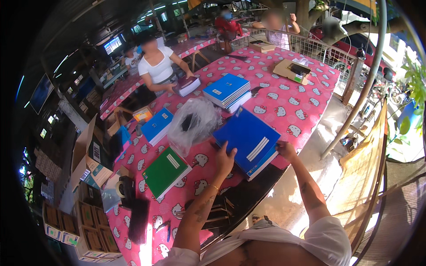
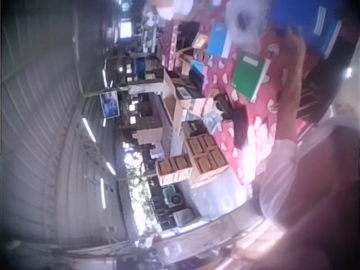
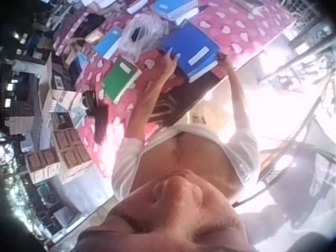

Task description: The person sorts and stacks colorful spiral notebooks on a table, handling them individually and placing them into groups based on color and type.

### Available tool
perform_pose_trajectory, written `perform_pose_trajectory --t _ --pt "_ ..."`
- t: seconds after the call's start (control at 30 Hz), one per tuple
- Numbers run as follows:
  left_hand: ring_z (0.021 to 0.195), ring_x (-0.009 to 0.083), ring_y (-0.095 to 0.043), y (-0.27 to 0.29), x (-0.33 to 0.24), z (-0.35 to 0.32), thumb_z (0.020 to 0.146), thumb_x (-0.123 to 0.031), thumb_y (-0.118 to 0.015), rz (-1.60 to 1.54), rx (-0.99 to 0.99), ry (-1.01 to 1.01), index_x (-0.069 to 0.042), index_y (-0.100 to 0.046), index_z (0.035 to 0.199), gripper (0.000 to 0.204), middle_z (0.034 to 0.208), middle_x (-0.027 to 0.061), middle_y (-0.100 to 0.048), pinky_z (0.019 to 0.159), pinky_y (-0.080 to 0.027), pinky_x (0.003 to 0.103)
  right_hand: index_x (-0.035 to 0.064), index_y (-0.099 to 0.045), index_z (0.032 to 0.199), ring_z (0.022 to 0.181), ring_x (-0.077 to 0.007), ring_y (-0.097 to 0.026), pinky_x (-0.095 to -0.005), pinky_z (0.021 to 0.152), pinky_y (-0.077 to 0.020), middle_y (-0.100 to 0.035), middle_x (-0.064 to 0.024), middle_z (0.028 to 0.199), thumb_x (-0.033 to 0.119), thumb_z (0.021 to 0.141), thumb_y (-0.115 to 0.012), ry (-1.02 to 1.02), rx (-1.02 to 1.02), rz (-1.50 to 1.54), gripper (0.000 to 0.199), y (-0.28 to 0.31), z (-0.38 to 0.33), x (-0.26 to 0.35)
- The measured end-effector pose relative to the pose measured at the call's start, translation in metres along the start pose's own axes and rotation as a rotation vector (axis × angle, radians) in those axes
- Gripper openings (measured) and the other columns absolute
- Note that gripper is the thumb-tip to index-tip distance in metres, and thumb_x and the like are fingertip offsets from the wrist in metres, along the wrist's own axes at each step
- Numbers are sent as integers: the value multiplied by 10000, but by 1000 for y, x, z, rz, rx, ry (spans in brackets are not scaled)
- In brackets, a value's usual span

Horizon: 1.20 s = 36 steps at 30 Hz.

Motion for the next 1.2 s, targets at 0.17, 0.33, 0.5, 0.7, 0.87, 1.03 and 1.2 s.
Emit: perform_pose_trajectory --t 0.17,0.33,0.5,0.7,0.87,1.03,1.2 --pt "1096 448 -606 -28 25 -13 903 -356 -710 364 132 17 48 -553 1329 608 1171 295 -636 938 -485 486 81 -696 1227 674 -146 -662 -320 679 -539 -707 -72 787 75 894 -597 108 -34 20 348 9 -2 -4" --pt "973 403 -656 -29 1 -1 903 -389 -703 407 218 114 -4 -586 1308 571 1058 238 -676 820 -522 471 -10 -648 1254 865 -117 -631 -290 742 -516 -696 -82 1061 48 956 -465 -167 112 693 354 15 10 -55" --pt "814 348 -666 121 39 -12 855 -330 -747 560 20 -132 -85 -646 1230 460 869 157 -657 732 -544 435 18 -650 1243 893 -178 -627 -329 846 -513 -665 -83 962 107 1008 -510 171 -438 229 288 44 -42 -22" --pt "850 382 -665 266 122 -94 840 -199 -738 1050 -4 -170 -101 -643 1229 412 937 172 -661 771 -560 463 17 -654 1201 940 -177 -624 -317 862 -498 -655 -99 1022 55 991 -532 256 -375 285 246 21 -102 66" --pt "865 396 -672 272 77 -75 894 -149 -660 887 -1 -104 -92 -631 1189 302 981 183 -684 727 -547 477 16 -629 1233 957 -211 -644 -333 870 -504 -659 -120 1067 -10 909 -631 426 -35 289 325 -48 -138 151" --pt "855 385 -676 286 -111 -56 932 -137 -619 653 175 -298 -66 -626 1142 222 982 162 -699 712 -537 475 2 -603 1282 1102 -187 -611 -332 941 -491 -634 -121 1206 69 861 -752 698 -150 196 451 -118 -178 250" --pt "829 360 -682 276 -179 -87 937 -145 -616 551 363 -468 -63 -621 1129 210 947 141 -696 692 -538 466 -3 -651 1164 940 -182 -651 -333 859 -510 -704 -58 1023 111 853 -792 336 434 623 360 -165 -206 186"
Point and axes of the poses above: each hand's wrist, its own z-axis towards the middle knuckle, its own y-axis out of the back of the hand, x = y × z, the point moved 3 cm from there along z, towards the middle knuckle
